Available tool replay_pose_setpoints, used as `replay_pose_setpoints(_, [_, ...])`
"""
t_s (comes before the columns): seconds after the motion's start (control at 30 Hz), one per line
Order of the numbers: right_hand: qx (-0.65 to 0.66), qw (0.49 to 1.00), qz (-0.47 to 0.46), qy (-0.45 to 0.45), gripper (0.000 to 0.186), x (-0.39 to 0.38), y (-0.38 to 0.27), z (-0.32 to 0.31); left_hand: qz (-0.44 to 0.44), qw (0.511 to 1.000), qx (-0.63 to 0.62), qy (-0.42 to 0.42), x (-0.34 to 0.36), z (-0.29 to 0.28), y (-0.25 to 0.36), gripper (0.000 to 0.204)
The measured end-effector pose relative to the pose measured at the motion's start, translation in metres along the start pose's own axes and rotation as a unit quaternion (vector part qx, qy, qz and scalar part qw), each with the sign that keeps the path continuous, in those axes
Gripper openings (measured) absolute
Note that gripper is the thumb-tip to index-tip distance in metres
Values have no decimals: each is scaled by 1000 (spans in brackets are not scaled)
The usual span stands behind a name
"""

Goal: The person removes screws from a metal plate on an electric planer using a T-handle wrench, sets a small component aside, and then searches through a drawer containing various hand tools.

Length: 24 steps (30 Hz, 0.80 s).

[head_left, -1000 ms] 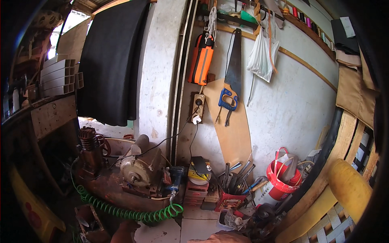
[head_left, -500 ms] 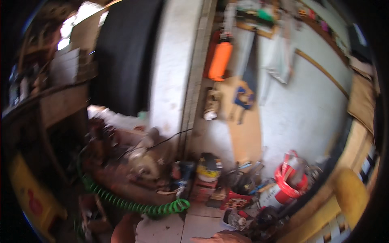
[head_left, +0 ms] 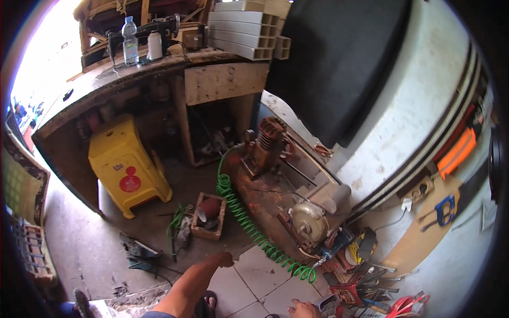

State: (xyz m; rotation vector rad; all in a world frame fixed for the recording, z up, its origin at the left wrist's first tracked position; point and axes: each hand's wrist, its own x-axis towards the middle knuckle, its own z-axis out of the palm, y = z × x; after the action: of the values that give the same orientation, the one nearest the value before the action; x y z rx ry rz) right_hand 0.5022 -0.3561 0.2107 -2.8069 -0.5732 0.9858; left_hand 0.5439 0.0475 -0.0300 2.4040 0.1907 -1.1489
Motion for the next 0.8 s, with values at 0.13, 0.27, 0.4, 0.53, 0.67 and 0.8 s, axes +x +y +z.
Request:
replay_pose_setpoints(0.13, [11, 1000, 10, 3, 41, -33, -17, -31, 85, 992, -9, -88, -105, 80, -7, 40])
replay_pose_setpoints(0.27, [-47, 995, -55, -71, 42, -55, -43, -15, 38, 961, -156, -223, -227, 103, -44, 34])
replay_pose_setpoints(0.4, [14, 919, -241, -311, 46, -50, -166, -105, 52, 977, -191, -72, -294, 47, -114, 31])
replay_pose_setpoints(0.53, [75, 952, -247, -165, 41, 0, -296, -231, 15, 954, 82, 287, -366, -284, -86, 27])
replay_pose_setpoints(0.67, [160, 923, -349, -37, 33, 90, -410, -345, -132, 570, -385, 713, -397, -513, -107, 30])
replay_pose_setpoints(0.8, [141, 876, -442, 131, 38, 192, -466, -426, -143, 580, -50, 800, -384, -627, -125, 28])
